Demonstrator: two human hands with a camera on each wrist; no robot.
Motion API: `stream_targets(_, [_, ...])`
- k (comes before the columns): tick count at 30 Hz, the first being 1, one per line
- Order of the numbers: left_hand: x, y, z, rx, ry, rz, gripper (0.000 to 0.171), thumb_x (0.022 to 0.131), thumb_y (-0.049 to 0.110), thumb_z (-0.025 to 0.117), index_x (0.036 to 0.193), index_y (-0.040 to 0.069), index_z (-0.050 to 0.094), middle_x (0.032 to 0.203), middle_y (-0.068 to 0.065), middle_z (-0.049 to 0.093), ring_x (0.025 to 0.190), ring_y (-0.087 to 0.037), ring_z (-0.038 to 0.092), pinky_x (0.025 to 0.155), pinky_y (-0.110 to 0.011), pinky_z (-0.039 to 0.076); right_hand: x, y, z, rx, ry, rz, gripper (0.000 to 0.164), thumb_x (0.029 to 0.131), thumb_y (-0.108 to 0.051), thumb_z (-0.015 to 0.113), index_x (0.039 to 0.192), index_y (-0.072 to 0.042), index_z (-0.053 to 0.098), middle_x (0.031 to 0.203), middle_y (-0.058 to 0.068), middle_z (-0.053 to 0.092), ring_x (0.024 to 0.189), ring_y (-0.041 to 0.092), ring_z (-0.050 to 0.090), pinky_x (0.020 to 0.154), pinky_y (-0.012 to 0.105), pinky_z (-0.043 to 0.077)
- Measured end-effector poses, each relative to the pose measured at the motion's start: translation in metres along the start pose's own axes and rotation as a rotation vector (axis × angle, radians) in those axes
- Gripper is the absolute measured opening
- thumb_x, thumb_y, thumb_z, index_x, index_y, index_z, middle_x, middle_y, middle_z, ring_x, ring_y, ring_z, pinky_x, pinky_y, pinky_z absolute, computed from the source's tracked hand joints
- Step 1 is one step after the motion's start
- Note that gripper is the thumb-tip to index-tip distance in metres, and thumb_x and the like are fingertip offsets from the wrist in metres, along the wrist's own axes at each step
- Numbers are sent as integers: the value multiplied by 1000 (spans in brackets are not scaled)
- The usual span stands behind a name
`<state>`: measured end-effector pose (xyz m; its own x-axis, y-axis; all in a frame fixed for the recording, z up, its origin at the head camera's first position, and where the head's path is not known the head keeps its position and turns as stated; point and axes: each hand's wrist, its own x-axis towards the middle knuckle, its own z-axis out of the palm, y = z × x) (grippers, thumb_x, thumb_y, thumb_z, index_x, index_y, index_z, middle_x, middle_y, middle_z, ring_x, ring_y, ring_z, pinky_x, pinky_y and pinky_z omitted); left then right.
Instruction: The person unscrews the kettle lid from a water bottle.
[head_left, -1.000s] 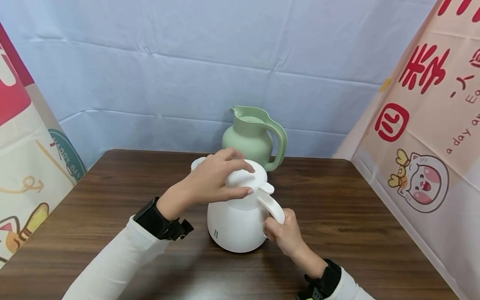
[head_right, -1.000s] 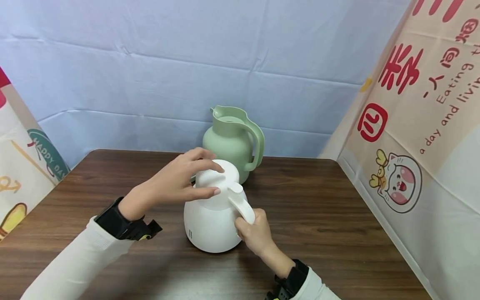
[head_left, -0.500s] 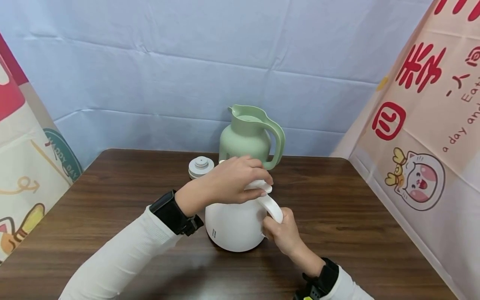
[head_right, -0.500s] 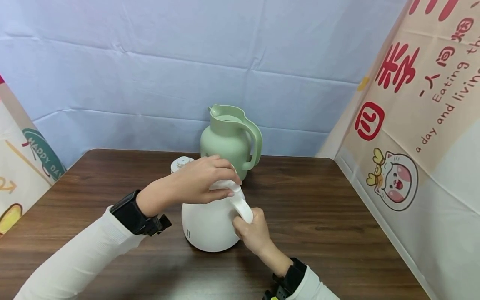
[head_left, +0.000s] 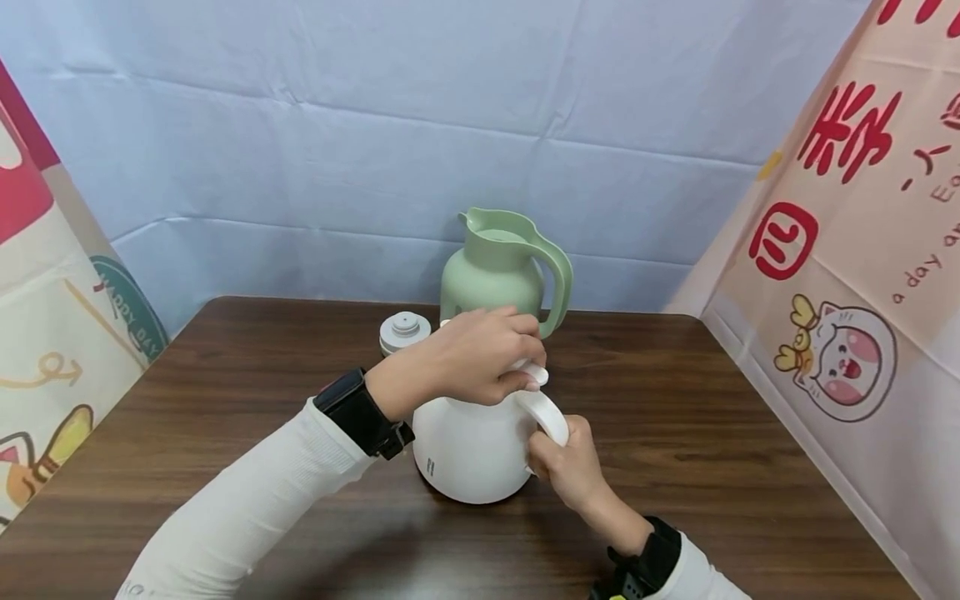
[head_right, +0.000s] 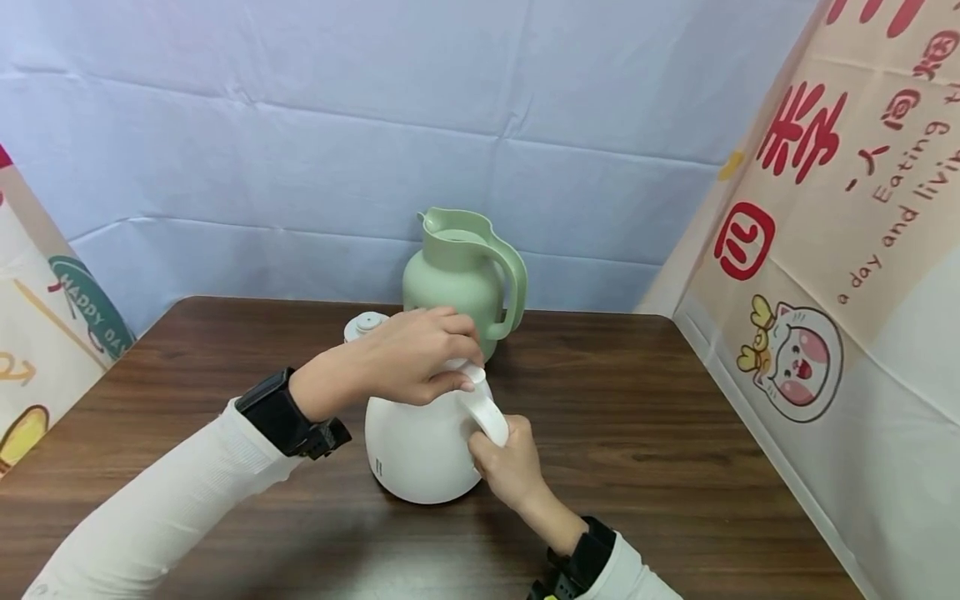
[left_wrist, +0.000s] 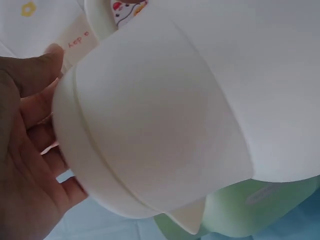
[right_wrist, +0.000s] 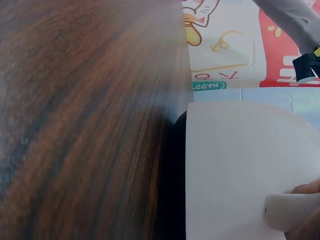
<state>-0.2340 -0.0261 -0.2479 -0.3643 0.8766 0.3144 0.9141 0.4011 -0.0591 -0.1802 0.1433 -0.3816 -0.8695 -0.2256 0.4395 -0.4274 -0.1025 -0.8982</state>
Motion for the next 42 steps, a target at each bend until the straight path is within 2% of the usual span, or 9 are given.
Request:
stream_targets(4, [0,-2,1,15,16,2,16,85,29,67,95,18,71,84,4,53,79,-16,48,63,-29,38,0,-1,2,-15,14,16,30,71,16,43,48,-2,35,36,5,30,32,8,30,32,25,25])
stream_targets(11, [0,-6,5,-101,41,13,16,83,28,70,91,14,71,79,2,43,67,-12,44,58,-24,37,-1,-2,3,-6,62,41,29,69,17,42,47,-1,33,36,-1,30,33,6,28,31,24,21])
stream_targets(21, [2,-3,10,-105,90,-6,16,83,30,71,89,15,71,78,2,42,64,-11,43,56,-23,36,-4,-3,1,-65,109,47,29,69,17,43,46,0,37,35,-3,33,32,6,31,31,22,25])
stream_targets(24, [2,-5,8,-54,52,-31,19,85,37,67,93,19,70,84,2,47,69,-13,45,56,-25,37,-3,-2,0,-65,92,42,29,70,17,44,47,0,37,36,-2,33,32,6,31,31,22,25])
stream_targets(28, [3,-8,3,10,-52,-70,25,86,48,60,98,26,67,93,7,51,78,-15,46,59,-32,37,-1,-2,0,-73,77,48,28,71,17,44,48,1,37,37,-4,34,33,6,32,32,22,26])
stream_targets(32, [6,-10,2,-17,-82,-50,27,87,47,59,100,24,67,93,5,52,79,-14,47,70,-32,39,-1,-3,1,-90,110,44,28,70,17,44,47,1,39,36,-4,35,32,5,32,31,21,26])
stream_targets(35, [7,-10,2,-30,-85,-61,27,87,46,60,99,23,66,93,4,51,79,-15,48,66,-30,41,0,-3,2,-114,156,40,28,69,18,44,46,2,41,36,-4,36,31,5,33,31,21,27])
stream_targets(39, [8,-5,2,-7,-120,-145,27,87,50,57,99,27,64,94,5,49,79,-18,46,52,-32,39,0,-4,5,-148,210,55,26,69,19,45,46,5,45,36,-4,37,31,6,35,31,21,29])
stream_targets(42, [9,-2,2,7,-142,-202,27,88,51,56,99,28,64,95,5,49,78,-19,45,51,-33,39,0,-3,6,-160,231,72,25,70,19,46,48,7,47,37,-3,38,31,7,36,32,21,31])
